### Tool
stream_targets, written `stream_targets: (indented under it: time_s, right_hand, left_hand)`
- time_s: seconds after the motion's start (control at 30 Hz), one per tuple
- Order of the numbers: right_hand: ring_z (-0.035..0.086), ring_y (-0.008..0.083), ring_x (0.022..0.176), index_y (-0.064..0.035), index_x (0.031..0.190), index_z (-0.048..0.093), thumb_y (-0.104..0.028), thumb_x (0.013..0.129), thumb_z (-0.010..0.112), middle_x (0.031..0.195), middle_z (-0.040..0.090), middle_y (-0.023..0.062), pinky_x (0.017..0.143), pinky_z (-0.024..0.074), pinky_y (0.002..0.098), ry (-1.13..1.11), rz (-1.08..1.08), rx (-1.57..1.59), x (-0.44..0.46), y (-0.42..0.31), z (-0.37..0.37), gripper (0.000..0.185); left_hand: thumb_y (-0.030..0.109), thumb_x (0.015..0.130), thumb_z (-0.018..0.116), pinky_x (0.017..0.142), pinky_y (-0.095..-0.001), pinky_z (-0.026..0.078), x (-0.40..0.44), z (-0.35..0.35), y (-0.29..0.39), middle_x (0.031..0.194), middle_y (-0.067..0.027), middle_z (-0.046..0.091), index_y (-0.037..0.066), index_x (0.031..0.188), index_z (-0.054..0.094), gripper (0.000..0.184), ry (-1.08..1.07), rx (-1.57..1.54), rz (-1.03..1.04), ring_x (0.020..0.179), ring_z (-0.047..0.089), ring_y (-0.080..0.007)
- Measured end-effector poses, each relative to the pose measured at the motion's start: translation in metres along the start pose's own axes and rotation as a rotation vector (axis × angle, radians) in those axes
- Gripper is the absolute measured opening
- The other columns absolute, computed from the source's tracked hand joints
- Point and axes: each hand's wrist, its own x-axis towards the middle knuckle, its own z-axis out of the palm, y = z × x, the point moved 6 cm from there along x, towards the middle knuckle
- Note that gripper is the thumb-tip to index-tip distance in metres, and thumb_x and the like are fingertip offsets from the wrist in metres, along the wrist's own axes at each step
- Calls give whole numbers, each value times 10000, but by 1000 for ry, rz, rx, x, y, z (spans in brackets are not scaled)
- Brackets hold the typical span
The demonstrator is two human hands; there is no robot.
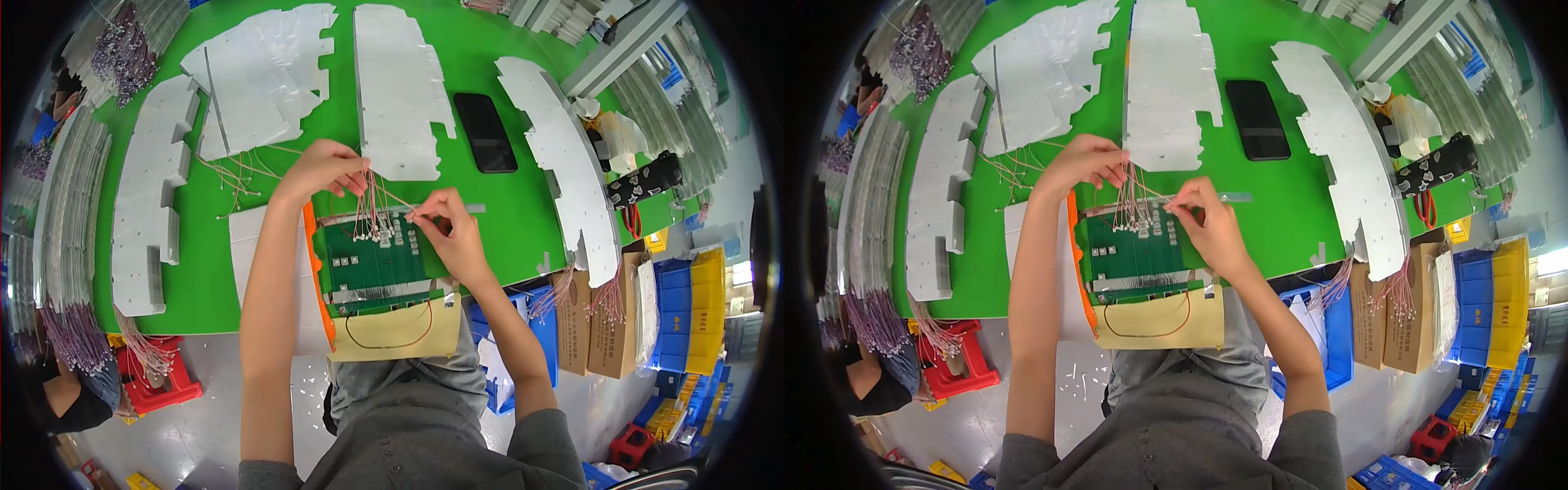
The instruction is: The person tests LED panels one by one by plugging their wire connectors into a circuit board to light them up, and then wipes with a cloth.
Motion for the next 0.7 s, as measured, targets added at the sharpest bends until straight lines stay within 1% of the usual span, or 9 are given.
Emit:
stream_targets:
  time_s: [0.13,0.17,0.3,0.5,0.63,0.7]
  right_hand:
    - [555,91,584,-61,915,451,50,754,591,788,660,5,497,391,200,-22,27,-38,0,1,0,240]
    - [555,91,584,-61,915,451,50,754,591,788,660,5,497,391,200,-26,35,-38,-1,1,1,240]
    - [594,113,628,-57,911,452,54,753,588,798,654,17,511,417,217,10,-47,-57,-1,-4,0,237]
    - [620,132,668,-58,913,450,56,751,587,817,647,29,528,436,234,11,-134,-151,-3,-8,2,241]
    - [599,137,629,-58,910,451,59,742,590,806,635,27,522,434,250,28,-166,-150,-2,-10,3,248]
    - [582,128,613,-57,902,448,57,747,590,809,639,23,516,423,239,22,-164,-163,-2,-9,3,239]
  left_hand:
    - [230,793,625,439,-180,391,6,0,-3,650,-84,623,12,759,615,221,-23,10,48,545,583,-123]
    - [230,793,625,439,-180,391,5,-1,-5,650,-84,623,12,759,615,221,-26,7,41,545,583,-123]
    - [203,799,598,473,-176,420,4,-3,-3,675,-92,636,0,761,619,208,-86,86,16,584,616,-131]
    - [216,783,624,456,-181,415,-2,-2,-1,665,-91,632,13,750,618,206,-123,117,-8,566,597,-128]
    - [235,787,630,493,-176,445,-4,-3,1,665,-96,626,4,773,604,233,-112,87,-36,604,613,-142]
    - [238,790,630,506,-177,453,-3,-5,0,670,-98,624,1,784,600,240,-88,31,-24,613,616,-145]
